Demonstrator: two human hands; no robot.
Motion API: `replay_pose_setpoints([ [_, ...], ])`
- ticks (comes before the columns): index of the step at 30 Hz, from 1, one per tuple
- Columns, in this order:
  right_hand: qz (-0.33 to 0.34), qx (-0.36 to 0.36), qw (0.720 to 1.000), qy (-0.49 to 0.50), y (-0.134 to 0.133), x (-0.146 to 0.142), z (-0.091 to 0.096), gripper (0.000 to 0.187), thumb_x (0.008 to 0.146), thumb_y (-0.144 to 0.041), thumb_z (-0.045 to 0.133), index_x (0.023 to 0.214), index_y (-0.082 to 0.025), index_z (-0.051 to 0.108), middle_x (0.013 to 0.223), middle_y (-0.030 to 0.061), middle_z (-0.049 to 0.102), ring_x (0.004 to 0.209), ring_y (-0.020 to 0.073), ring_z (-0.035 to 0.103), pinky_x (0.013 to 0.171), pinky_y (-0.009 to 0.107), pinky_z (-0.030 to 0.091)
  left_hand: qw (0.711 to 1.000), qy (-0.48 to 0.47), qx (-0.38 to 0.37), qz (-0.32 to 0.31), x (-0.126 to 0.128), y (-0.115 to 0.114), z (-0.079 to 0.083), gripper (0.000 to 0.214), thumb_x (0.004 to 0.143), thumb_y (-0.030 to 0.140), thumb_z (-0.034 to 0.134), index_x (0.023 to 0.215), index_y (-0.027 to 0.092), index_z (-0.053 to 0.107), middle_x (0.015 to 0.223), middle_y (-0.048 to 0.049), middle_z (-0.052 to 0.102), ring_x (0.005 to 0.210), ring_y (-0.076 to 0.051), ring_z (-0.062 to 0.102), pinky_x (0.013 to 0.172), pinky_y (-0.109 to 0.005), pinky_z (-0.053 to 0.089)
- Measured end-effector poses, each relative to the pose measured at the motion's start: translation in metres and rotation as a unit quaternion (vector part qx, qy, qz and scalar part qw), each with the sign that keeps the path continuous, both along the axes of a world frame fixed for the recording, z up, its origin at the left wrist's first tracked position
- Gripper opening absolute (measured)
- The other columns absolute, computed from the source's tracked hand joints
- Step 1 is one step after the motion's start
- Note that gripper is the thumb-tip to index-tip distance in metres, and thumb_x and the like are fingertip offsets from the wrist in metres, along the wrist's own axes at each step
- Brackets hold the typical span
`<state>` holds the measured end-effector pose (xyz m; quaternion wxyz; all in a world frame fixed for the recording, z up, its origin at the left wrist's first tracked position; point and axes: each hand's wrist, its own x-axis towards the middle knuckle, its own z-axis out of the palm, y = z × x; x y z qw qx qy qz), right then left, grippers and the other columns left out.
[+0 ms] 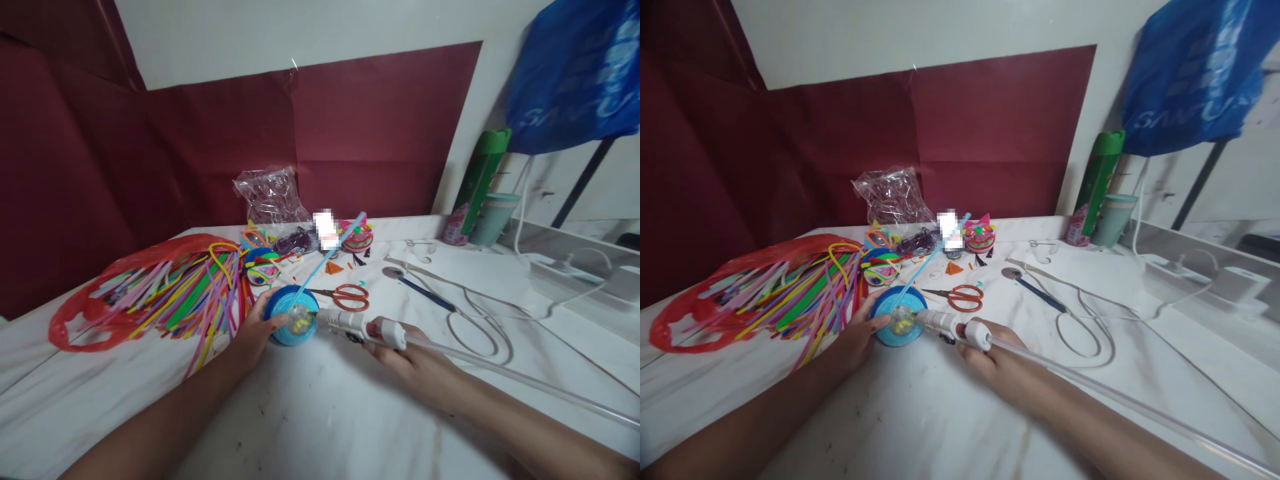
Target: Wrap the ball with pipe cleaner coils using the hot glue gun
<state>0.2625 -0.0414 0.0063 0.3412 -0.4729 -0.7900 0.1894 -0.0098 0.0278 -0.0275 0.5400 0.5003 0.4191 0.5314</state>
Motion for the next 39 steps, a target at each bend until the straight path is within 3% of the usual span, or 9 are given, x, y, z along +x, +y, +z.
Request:
replay_pose_setpoints([
  [13,0.013,-0.002,1.000,-0.011,0.002,0.001,-0.004,0.016,0.088,-0.026,0.047,0.075,-0.020,0.054,0.070,-0.0012,0.060,0.062,0.0145,0.054,0.056,0.024,0.041,1.000,-0.025,-0.015,-0.001,0.000,0.001,0.001,0.067,0.065,0.026,0.075,0.128,0.024,0.052,0.112,-0.0067,0.068,0.101,-0.027,0.064,0.084,-0.036,0.052],
  [22,0.017,-0.004,1.000,0.003,0.002,-0.001,-0.004,0.016,0.088,-0.028,0.046,0.075,-0.021,0.052,0.069,-0.0008,0.057,0.063,0.0147,0.053,0.057,0.025,0.040,1.000,-0.004,-0.016,0.008,0.000,0.002,0.001,0.070,0.064,0.029,0.075,0.129,0.024,0.053,0.119,-0.0087,0.067,0.105,-0.029,0.064,0.085,-0.037,0.052],
  [39,0.038,-0.025,0.998,0.040,-0.008,-0.013,0.001,0.019,0.087,-0.032,0.044,0.070,-0.022,0.044,0.065,-0.0025,0.050,0.058,0.0133,0.048,0.053,0.025,0.039,0.993,0.096,0.065,0.013,0.007,-0.008,0.007,0.075,0.058,0.040,0.082,0.125,0.023,0.053,0.121,-0.0099,0.062,0.108,-0.032,0.060,0.085,-0.038,0.050],
])
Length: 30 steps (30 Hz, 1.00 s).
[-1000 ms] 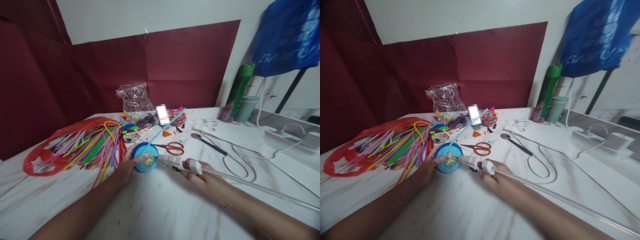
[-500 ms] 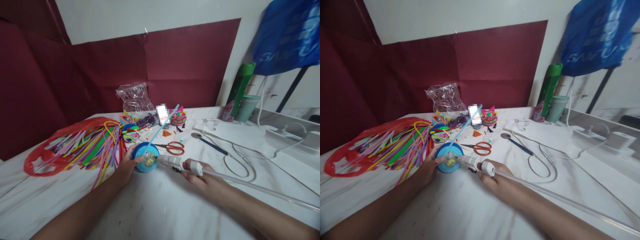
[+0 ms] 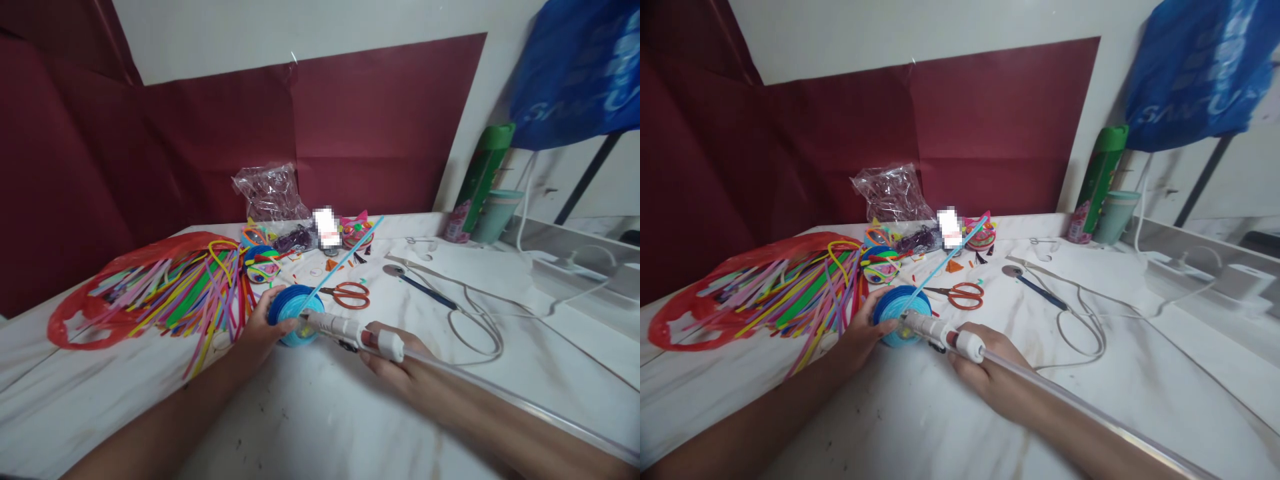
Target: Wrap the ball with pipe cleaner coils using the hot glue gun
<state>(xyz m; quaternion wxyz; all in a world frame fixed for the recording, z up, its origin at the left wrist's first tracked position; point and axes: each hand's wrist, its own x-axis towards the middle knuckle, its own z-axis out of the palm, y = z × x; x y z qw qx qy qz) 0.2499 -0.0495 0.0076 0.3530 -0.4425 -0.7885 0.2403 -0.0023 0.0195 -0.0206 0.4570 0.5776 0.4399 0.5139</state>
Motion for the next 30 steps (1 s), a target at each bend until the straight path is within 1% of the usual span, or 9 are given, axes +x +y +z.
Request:
replay_pose_setpoints([
  [5,-0.013,-0.001,1.000,-0.002,-0.0007,-0.0006,0.0027,0.019,0.087,-0.032,0.044,0.070,-0.022,0.045,0.064,-0.0024,0.049,0.058,0.0135,0.048,0.053,0.025,0.039,1.000,-0.004,-0.006,0.006,0.0020,-0.0031,0.0035,0.076,0.057,0.040,0.082,0.125,0.022,0.052,0.121,-0.0107,0.061,0.108,-0.032,0.059,0.083,-0.036,0.050],
  [9,-0.001,0.026,1.000,-0.005,-0.0012,-0.0014,0.0021,0.020,0.087,-0.030,0.043,0.069,-0.022,0.043,0.063,-0.0028,0.049,0.055,0.0127,0.046,0.051,0.024,0.037,1.000,-0.007,-0.006,-0.004,0.0027,-0.0034,0.0036,0.076,0.058,0.040,0.081,0.124,0.022,0.050,0.120,-0.0105,0.061,0.106,-0.031,0.060,0.082,-0.036,0.050],
  [13,-0.010,0.045,0.999,-0.010,-0.0005,-0.0010,-0.0003,0.019,0.087,-0.028,0.043,0.069,-0.023,0.043,0.062,-0.0033,0.049,0.054,0.0123,0.046,0.050,0.024,0.037,1.000,-0.012,-0.015,-0.003,0.0024,-0.0022,0.0027,0.077,0.057,0.040,0.081,0.125,0.022,0.049,0.120,-0.0106,0.060,0.105,-0.030,0.059,0.083,-0.036,0.050],
  [16,-0.016,0.048,0.999,-0.012,0.0002,-0.0001,-0.0010,0.019,0.087,-0.029,0.043,0.069,-0.023,0.044,0.062,-0.0031,0.050,0.055,0.0130,0.048,0.051,0.024,0.037,1.000,-0.003,-0.013,-0.002,0.0018,-0.0020,0.0031,0.078,0.057,0.040,0.081,0.125,0.022,0.049,0.121,-0.0104,0.060,0.106,-0.030,0.059,0.083,-0.036,0.050],
  [22,0.004,0.060,0.998,-0.018,-0.0004,-0.0016,0.0010,0.019,0.087,-0.028,0.043,0.068,-0.023,0.045,0.061,-0.0034,0.050,0.055,0.0127,0.049,0.051,0.024,0.038,1.000,0.001,-0.006,-0.006,0.0015,-0.0015,0.0022,0.074,0.060,0.040,0.081,0.125,0.022,0.049,0.122,-0.0106,0.059,0.107,-0.030,0.059,0.084,-0.036,0.050],
  [26,-0.014,0.049,0.999,-0.012,-0.0008,-0.0013,0.0015,0.019,0.086,-0.028,0.045,0.068,-0.022,0.046,0.062,-0.0028,0.051,0.057,0.0134,0.050,0.051,0.024,0.038,1.000,-0.003,-0.007,-0.014,0.0017,-0.0024,0.0029,0.074,0.059,0.040,0.081,0.124,0.023,0.049,0.121,-0.0103,0.061,0.106,-0.031,0.060,0.083,-0.037,0.051],
  [30,-0.027,0.021,0.999,-0.013,-0.0002,0.0025,-0.0006,0.020,0.086,-0.029,0.046,0.068,-0.022,0.046,0.065,-0.0014,0.054,0.060,0.0145,0.052,0.050,0.025,0.038,1.000,-0.006,-0.006,-0.021,0.0018,-0.0039,0.0057,0.074,0.058,0.040,0.081,0.123,0.023,0.051,0.123,-0.0108,0.061,0.110,-0.032,0.059,0.085,-0.038,0.051],
])
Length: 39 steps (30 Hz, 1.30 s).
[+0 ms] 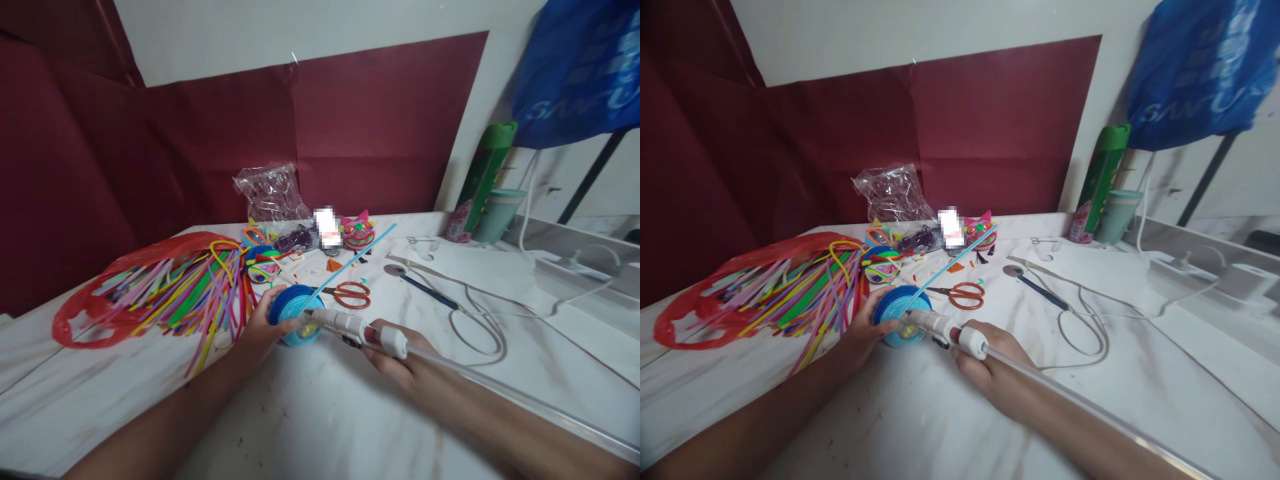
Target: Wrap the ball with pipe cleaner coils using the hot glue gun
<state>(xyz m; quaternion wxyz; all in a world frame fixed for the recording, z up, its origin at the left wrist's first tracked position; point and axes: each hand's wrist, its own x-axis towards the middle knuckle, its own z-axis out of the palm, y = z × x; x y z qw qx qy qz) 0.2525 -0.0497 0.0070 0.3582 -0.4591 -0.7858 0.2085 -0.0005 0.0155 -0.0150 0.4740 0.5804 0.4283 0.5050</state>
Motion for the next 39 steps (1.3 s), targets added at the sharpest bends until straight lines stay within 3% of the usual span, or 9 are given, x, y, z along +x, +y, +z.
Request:
replay_pose_setpoints([
  [6,-0.008,0.006,1.000,-0.011,0.003,0.005,0.000,0.017,0.088,-0.031,0.047,0.073,-0.022,0.050,0.070,-0.0010,0.058,0.061,0.0147,0.053,0.054,0.025,0.040,1.000,-0.003,-0.015,0.019,-0.002,0.002,-0.001,0.075,0.059,0.039,0.081,0.125,0.023,0.051,0.122,-0.0099,0.062,0.109,-0.031,0.059,0.084,-0.036,0.051],
  [23,-0.008,0.013,1.000,0.001,0.003,0.004,0.003,0.018,0.086,-0.031,0.046,0.079,-0.021,0.060,0.076,0.0032,0.067,0.070,0.0186,0.061,0.065,0.029,0.049,0.999,-0.028,-0.013,-0.007,-0.008,0.008,-0.008,0.071,0.060,0.034,0.080,0.126,0.025,0.053,0.119,-0.0088,0.065,0.104,-0.029,0.063,0.082,-0.034,0.052],
  [33,-0.012,0.002,1.000,-0.007,0.008,0.007,-0.001,0.018,0.086,-0.030,0.047,0.076,-0.021,0.057,0.069,0.0006,0.062,0.063,0.0161,0.055,0.058,0.026,0.045,0.993,-0.094,-0.072,-0.011,-0.011,0.017,-0.014,0.074,0.063,0.030,0.076,0.131,0.024,0.049,0.118,-0.0105,0.065,0.103,-0.030,0.064,0.087,-0.041,0.052],
  [39,-0.010,-0.007,1.000,-0.017,0.009,0.008,-0.002,0.018,0.087,-0.030,0.046,0.073,-0.020,0.055,0.067,-0.0002,0.059,0.062,0.0156,0.054,0.057,0.025,0.043,0.992,-0.096,-0.077,0.004,-0.010,0.016,-0.012,0.068,0.065,0.027,0.075,0.129,0.025,0.053,0.115,-0.0081,0.068,0.104,-0.028,0.065,0.084,-0.037,0.053],
])
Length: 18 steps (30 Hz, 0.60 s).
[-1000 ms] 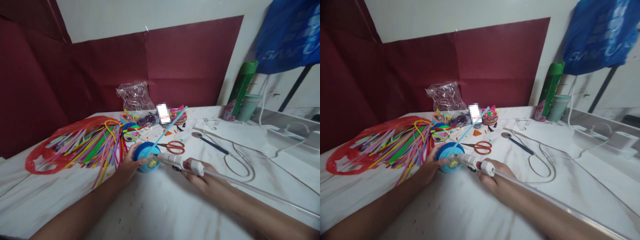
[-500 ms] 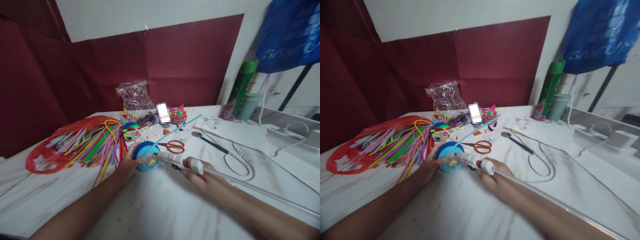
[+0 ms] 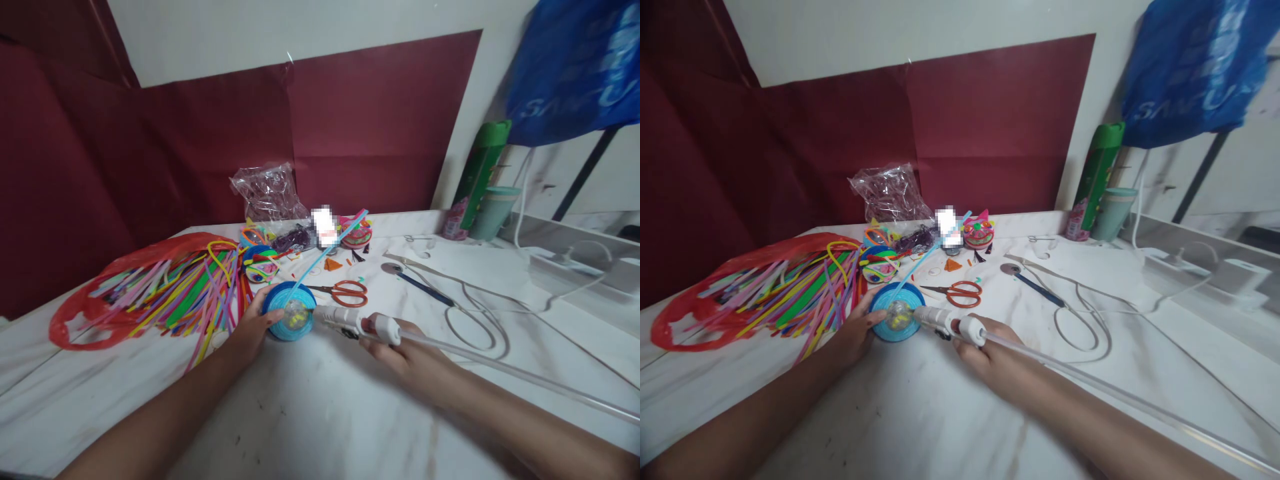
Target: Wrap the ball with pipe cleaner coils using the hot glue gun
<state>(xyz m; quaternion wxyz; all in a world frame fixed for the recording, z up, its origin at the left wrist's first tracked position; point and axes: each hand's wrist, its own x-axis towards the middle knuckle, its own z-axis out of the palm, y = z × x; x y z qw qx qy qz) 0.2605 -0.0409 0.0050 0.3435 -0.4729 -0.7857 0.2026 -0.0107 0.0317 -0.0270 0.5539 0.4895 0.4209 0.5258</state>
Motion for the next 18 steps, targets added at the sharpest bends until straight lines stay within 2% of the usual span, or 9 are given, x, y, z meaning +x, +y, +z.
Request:
replay_pose_setpoints([
  [8,-0.008,0.001,1.000,0.021,-0.0006,-0.0017,0.0002,0.018,0.085,-0.032,0.047,0.075,-0.021,0.057,0.070,0.0011,0.062,0.064,0.0169,0.056,0.059,0.026,0.045,1.000,0.002,0.002,-0.009,-0.0006,0.0005,0.0000,0.076,0.061,0.028,0.077,0.132,0.024,0.052,0.108,-0.0082,0.071,0.096,-0.028,0.067,0.081,-0.036,0.054],
  [18,-0.004,-0.010,1.000,0.003,0.0002,-0.0006,-0.0015,0.017,0.086,-0.031,0.046,0.075,-0.021,0.055,0.068,0.0006,0.061,0.063,0.0164,0.056,0.057,0.026,0.042,1.000,-0.009,-0.006,0.016,0.0014,-0.0009,0.0025,0.069,0.065,0.027,0.074,0.131,0.025,0.050,0.111,-0.0071,0.069,0.099,-0.025,0.066,0.082,-0.033,0.053],
])
